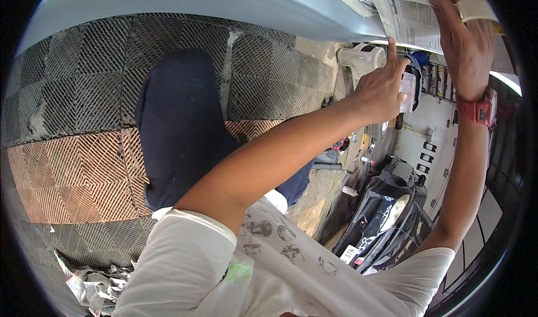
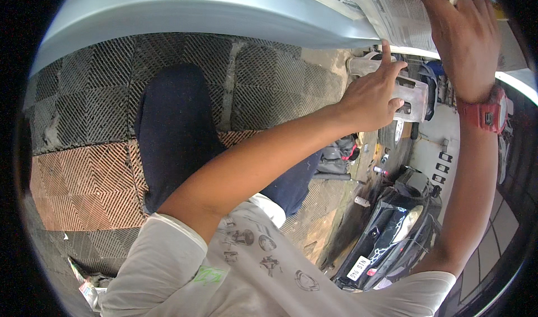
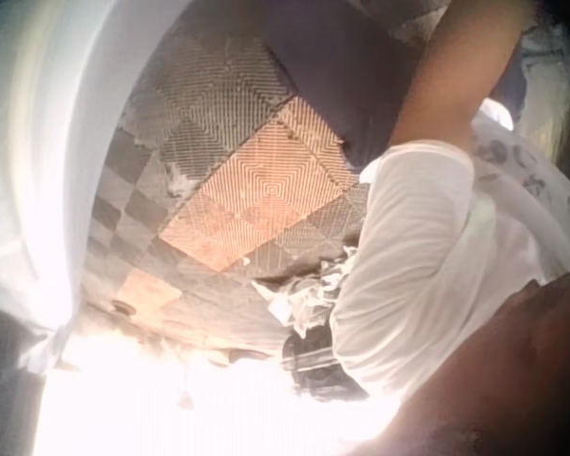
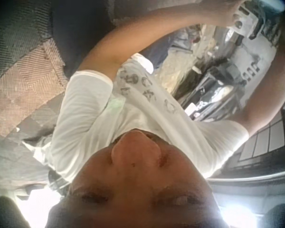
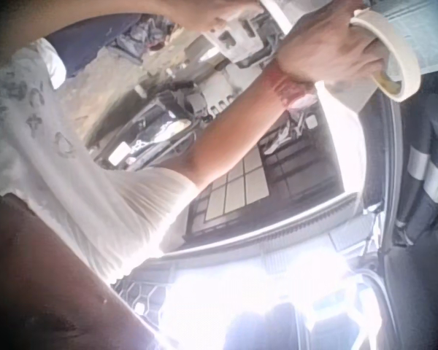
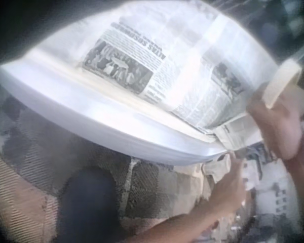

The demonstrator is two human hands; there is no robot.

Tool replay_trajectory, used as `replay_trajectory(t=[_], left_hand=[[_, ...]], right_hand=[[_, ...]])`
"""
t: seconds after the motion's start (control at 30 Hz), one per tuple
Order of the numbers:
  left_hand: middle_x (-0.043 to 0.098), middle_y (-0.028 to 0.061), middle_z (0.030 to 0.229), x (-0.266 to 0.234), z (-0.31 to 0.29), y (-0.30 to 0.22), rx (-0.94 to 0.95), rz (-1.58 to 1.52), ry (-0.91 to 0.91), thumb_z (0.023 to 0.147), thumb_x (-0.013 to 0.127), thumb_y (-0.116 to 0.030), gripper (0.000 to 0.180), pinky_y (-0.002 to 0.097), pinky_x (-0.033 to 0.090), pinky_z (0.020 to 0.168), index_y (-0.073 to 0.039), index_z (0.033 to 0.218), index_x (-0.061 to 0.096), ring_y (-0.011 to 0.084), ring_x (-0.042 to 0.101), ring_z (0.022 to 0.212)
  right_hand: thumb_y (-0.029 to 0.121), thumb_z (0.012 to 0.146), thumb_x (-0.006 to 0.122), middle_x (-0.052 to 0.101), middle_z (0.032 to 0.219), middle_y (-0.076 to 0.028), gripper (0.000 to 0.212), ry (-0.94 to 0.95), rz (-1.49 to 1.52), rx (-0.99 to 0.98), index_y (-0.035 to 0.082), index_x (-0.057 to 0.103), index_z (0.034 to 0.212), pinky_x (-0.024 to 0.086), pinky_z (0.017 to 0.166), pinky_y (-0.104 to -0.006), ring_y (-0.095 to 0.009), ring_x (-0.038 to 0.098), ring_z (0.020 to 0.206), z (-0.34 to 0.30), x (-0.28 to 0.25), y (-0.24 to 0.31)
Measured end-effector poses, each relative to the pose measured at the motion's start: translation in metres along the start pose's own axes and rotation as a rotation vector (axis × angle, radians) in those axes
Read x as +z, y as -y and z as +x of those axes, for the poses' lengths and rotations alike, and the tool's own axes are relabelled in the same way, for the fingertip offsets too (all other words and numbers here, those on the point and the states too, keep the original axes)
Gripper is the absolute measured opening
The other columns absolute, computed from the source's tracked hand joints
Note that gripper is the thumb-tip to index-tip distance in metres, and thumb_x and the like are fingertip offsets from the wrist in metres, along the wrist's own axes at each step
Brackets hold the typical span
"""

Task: The person tapes newspaper sheets onto a car bumper and other body panels using masking tape. They smooth the paper, tear tape, and secure edges around the bumper and door area.

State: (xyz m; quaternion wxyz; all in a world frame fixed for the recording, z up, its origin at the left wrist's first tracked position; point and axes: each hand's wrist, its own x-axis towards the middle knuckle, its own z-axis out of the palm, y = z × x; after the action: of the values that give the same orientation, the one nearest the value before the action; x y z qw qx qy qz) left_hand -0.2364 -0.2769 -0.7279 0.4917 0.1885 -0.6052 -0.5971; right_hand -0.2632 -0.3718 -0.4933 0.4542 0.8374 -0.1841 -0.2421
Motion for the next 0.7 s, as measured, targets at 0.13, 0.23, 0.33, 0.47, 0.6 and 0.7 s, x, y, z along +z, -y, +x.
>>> replay_trajectory(t=[0.13, 0.23, 0.33, 0.47, 0.6, 0.7], left_hand=[[-0.001, 0.0484, 0.171, -0.01, 0.005, 0.006, -0.008, 0.018, -0.06, 0.1, 0.074, -0.019, 0.076, 0.0521, 0.054, 0.112, 0.005, 0.16, 0.033, 0.0499, 0.064, 0.133], [0.0, 0.0476, 0.171, -0.005, 0.004, 0.01, 0.029, 0.021, -0.108, 0.1, 0.074, -0.019, 0.075, 0.052, 0.054, 0.111, 0.004, 0.16, 0.033, 0.0487, 0.064, 0.133], [0.002, 0.0474, 0.172, -0.002, 0.002, 0.012, 0.042, 0.031, -0.142, 0.1, 0.074, -0.018, 0.074, 0.0519, 0.054, 0.11, 0.003, 0.159, 0.034, 0.048, 0.065, 0.132], [0.009, 0.0481, 0.171, -0.006, 0.002, 0.009, 0.048, 0.054, -0.135, 0.099, 0.073, -0.017, 0.073, 0.0526, 0.056, 0.107, 0.004, 0.158, 0.035, 0.0473, 0.069, 0.124], [0.013, 0.0503, 0.168, -0.016, 0.007, -0.003, -0.019, 0.179, -0.027, 0.099, 0.072, -0.016, 0.075, 0.0532, 0.059, 0.099, 0.007, 0.158, 0.033, 0.0465, 0.074, 0.112], [0.013, 0.0524, 0.167, -0.019, 0.008, -0.011, -0.004, 0.256, -0.013, 0.099, 0.072, -0.017, 0.078, 0.0522, 0.062, 0.093, 0.009, 0.16, 0.031, 0.0459, 0.076, 0.108]], right_hand=[[0.009, 0.098, 0.075, 0.074, 0.11, -0.006, 0.02, -0.189, 1.02, 0.624, 0.009, 0.076, 0.117, 0.055, 0.085, -0.0359, -0.021, 0.068, 0.098, 0.039, -0.016, 0.049], [0.006, 0.101, 0.067, 0.07, 0.103, -0.005, 0.015, -0.319, 1.42, 0.908, 0.0, 0.072, 0.115, 0.053, 0.079, -0.0321, -0.016, 0.065, 0.091, 0.07, -0.031, 0.086], [0.004, 0.1, 0.069, 0.071, 0.101, -0.007, 0.01, -0.379, 1.387, 0.908, 0.002, 0.072, 0.109, 0.053, 0.077, -0.0346, -0.019, 0.066, 0.086, 0.061, -0.018, 0.084], [0.018, 0.099, 0.079, 0.077, 0.108, -0.007, 0.028, 0.048, 0.121, 0.227, 0.019, 0.076, 0.126, 0.057, 0.082, -0.041, -0.025, 0.072, 0.094, 0.0, 0.009, 0.007], [0.023, 0.099, 0.081, 0.076, 0.103, -0.006, 0.031, -0.009, -0.074, 0.017, 0.023, 0.077, 0.129, 0.057, 0.08, -0.0422, -0.026, 0.071, 0.089, -0.004, 0.009, 0.005], [0.024, 0.099, 0.081, 0.076, 0.102, -0.006, 0.029, -0.021, -0.045, -0.006, 0.023, 0.077, 0.128, 0.056, 0.079, -0.0422, -0.027, 0.07, 0.087, -0.004, 0.004, 0.009]])
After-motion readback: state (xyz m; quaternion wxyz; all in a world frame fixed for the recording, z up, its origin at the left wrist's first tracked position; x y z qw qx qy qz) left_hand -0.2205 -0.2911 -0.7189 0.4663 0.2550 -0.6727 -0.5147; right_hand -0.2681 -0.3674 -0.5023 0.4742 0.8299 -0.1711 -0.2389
